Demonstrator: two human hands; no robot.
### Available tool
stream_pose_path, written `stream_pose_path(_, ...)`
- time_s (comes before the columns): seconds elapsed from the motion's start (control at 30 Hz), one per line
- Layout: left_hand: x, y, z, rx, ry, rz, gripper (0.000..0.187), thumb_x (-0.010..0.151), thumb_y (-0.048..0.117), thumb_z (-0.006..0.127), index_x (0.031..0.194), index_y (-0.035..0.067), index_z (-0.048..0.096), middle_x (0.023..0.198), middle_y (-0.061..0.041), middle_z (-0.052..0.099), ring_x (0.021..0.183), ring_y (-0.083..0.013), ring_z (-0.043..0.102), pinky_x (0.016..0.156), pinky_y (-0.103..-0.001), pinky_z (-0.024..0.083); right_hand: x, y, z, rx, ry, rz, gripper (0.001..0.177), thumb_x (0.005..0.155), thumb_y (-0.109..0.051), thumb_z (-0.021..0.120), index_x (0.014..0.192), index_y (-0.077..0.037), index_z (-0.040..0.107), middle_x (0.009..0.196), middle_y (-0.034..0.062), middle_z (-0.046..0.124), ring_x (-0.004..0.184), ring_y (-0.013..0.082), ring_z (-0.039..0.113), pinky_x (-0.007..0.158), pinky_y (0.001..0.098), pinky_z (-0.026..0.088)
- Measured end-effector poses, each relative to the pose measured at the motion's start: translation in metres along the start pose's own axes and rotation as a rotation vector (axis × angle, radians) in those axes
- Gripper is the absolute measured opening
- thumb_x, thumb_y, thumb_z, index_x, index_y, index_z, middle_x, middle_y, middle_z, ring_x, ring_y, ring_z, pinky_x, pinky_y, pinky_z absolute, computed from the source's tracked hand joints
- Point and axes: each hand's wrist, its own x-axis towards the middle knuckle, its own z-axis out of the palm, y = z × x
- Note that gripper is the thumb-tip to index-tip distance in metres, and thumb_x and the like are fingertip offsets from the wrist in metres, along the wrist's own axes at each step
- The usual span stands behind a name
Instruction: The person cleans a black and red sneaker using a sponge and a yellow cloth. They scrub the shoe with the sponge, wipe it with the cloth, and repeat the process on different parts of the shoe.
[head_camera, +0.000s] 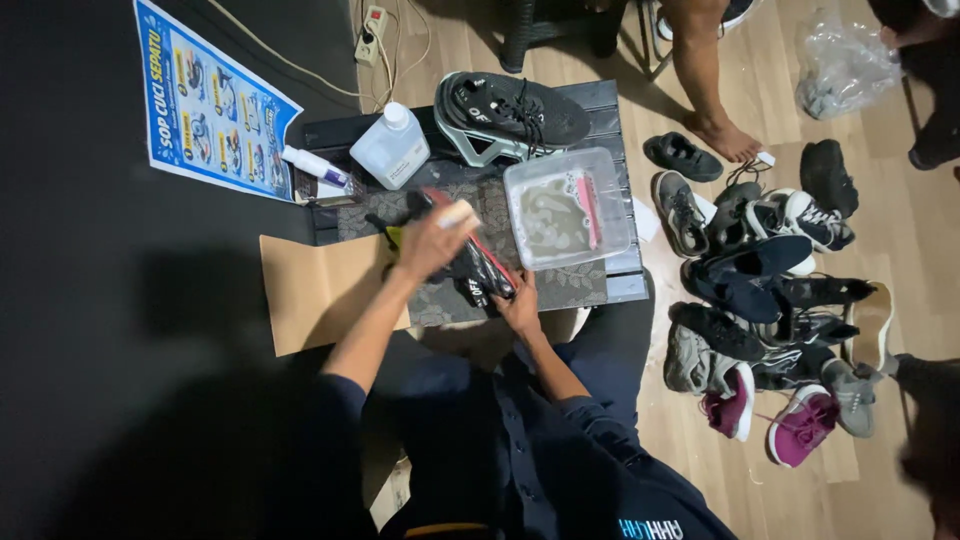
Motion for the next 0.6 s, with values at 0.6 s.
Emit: stream_pose_path(0.6,-0.078,0.050,0.027,-0.015,0.170,0.519,0.035,0.094,0.034,0.068,0.128,0.028,0.067,0.130,-0.006,0.061,0.100,-0.0247,0.071,0.072,-0.038,0.062,-0.003,0.040,0.013,0.015,-0.008,-0.129,0.051,0.080,-0.011,0.077,0.130,-0.006,0.067,0.122,0.0160,0.064,0.113,0.0375,0.062,0.101,0.0420,0.051)
